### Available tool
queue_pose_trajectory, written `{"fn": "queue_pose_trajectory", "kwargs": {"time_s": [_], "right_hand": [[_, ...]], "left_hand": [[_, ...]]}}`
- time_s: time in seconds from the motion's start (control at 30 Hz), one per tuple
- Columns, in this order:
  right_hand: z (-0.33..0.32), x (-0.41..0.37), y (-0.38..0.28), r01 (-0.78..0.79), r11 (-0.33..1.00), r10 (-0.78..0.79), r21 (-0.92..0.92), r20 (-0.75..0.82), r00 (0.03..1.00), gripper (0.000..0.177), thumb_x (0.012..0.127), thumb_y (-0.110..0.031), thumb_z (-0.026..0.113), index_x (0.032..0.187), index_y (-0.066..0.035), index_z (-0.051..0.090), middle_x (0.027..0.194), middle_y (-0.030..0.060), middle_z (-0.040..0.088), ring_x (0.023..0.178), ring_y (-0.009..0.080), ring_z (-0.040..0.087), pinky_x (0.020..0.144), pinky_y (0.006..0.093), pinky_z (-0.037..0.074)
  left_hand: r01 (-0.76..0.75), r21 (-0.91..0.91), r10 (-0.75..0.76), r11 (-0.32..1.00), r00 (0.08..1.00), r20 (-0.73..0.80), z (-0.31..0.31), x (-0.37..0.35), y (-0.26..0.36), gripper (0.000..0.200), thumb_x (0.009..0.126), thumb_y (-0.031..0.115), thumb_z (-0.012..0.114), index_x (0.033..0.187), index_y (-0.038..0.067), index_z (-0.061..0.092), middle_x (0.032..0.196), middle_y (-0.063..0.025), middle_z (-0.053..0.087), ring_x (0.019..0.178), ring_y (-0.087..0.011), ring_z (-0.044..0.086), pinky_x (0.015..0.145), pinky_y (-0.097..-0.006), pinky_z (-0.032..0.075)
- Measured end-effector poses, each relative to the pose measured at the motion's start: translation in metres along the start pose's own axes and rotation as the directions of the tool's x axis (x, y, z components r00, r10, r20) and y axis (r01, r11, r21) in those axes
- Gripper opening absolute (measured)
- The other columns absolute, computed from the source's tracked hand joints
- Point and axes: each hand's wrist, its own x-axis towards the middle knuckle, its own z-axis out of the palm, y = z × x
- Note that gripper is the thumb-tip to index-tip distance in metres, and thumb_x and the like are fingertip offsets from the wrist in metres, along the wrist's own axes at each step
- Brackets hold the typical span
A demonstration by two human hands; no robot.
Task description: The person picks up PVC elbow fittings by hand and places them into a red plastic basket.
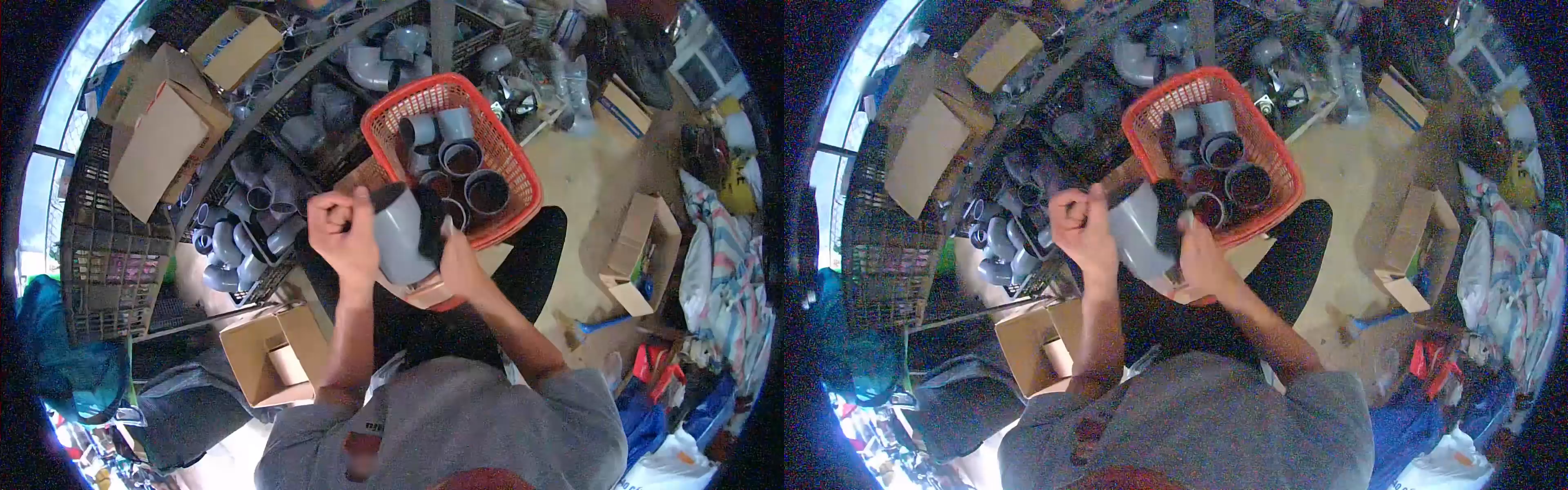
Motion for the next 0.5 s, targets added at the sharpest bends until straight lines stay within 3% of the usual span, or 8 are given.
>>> {"fn": "queue_pose_trajectory", "kwargs": {"time_s": [0.07,0.17,0.23,0.3,0.37,0.4,0.43,0.5], "right_hand": [[-0.017,-0.004,-0.024,-0.054,0.999,0.054,-0.01,0.123,0.991,0.04,0.1,-0.009,0.041,0.133,0.013,0.043,0.131,0.032,0.051,0.12,0.0464,0.051,0.104,0.0506,0.041],[-0.028,0.0,-0.047,0.223,0.937,-0.227,-0.271,0.015,0.974,0.04,0.099,-0.009,0.041,0.133,0.012,0.044,0.133,0.0315,0.05,0.121,0.0472,0.051,0.106,0.0505,0.04],[-0.049,0.019,-0.072,0.144,0.953,-0.097,0.266,-0.182,0.979,0.042,0.099,-0.012,0.041,0.136,0.008,0.046,0.131,0.0292,0.054,0.121,0.0454,0.053,0.109,0.0483,0.038],[-0.039,0.024,-0.015,0.081,0.995,-0.079,0.051,-0.036,0.996,0.046,0.097,-0.014,0.046,0.14,0.003,0.046,0.129,0.0266,0.057,0.122,0.0418,0.054,0.11,0.0462,0.038],[-0.016,0.019,0.022,0.005,0.875,0.055,0.483,-0.109,0.993,0.052,0.096,-0.019,0.054,0.143,0.0,0.045,0.132,0.0249,0.058,0.126,0.0391,0.054,0.11,0.0451,0.039],[-0.018,-0.001,0.026,-0.252,0.878,0.267,0.408,0.021,0.963,0.055,0.095,-0.021,0.058,0.142,0.004,0.044,0.134,0.0254,0.057,0.129,0.0388,0.053,0.109,0.0453,0.04],[-0.019,-0.011,0.018,-0.242,0.88,0.257,0.408,0.018,0.966,0.055,0.095,-0.021,0.058,0.142,0.004,0.044,0.134,0.0254,0.057,0.129,0.0388,0.053,0.109,0.0453,0.04],[-0.031,-0.023,-0.013,0.11,0.979,-0.107,0.173,-0.026,0.994,0.057,0.095,-0.024,0.059,0.14,0.008,0.043,0.134,0.0267,0.057,0.131,0.0414,0.051,0.111,0.046,0.039]], "left_hand": [[-0.006,-0.057,0.009,0.998,0.999,0.039,0.001,0.006,0.005,0.022,0.092,-0.001,0.069,0.088,0.008,0.049,0.064,0.0085,0.041,0.059,-0.0007,0.03,0.057,-0.0188,0.027],[-0.071,-0.038,0.077,0.997,0.983,0.164,0.015,-0.015,0.016,0.022,0.09,-0.003,0.069,0.088,0.007,0.049,0.068,0.0074,0.046,0.059,0.0004,0.033,0.058,-0.0171,0.031],[-0.155,-0.009,0.153,0.988,0.959,0.239,0.019,-0.034,0.014,0.023,0.089,-0.008,0.068,0.092,0.005,0.049,0.064,0.0074,0.048,0.055,0.0029,0.04,0.05,-0.0161,0.029],[-0.096,-0.105,0.12,0.99,0.962,0.247,0.017,-0.033,0.017,0.023,0.088,-0.007,0.069,0.091,0.006,0.05,0.065,0.0074,0.049,0.055,0.0027,0.039,0.051,-0.0159,0.029],[-0.003,-0.143,0.027,0.99,0.986,0.163,0.015,-0.023,0.03,0.023,0.089,-0.006,0.068,0.09,0.006,0.049,0.065,0.0079,0.047,0.056,0.0023,0.039,0.052,-0.0163,0.03],[-0.198,-0.012,0.199,0.98,0.974,0.107,0.009,-0.011,0.02,0.022,0.09,-0.005,0.067,0.09,0.007,0.049,0.067,0.0072,0.046,0.058,0.0018,0.039,0.054,-0.0166,0.031],[-0.012,-0.159,0.026,0.987,0.996,0.085,0.001,-0.008,0.018,0.021,0.091,-0.004,0.066,0.091,0.008,0.048,0.072,0.0053,0.047,0.061,0.0002,0.041,0.055,-0.0166,0.032],[0.112,-0.566,-0.138,0.817,0.99,-0.003,0.006,0.002,0.012,0.021,0.092,-0.004,0.064,0.091,0.008,0.047,0.074,0.0046,0.046,0.06,-0.0005,0.041,0.054,-0.017,0.031]]}}
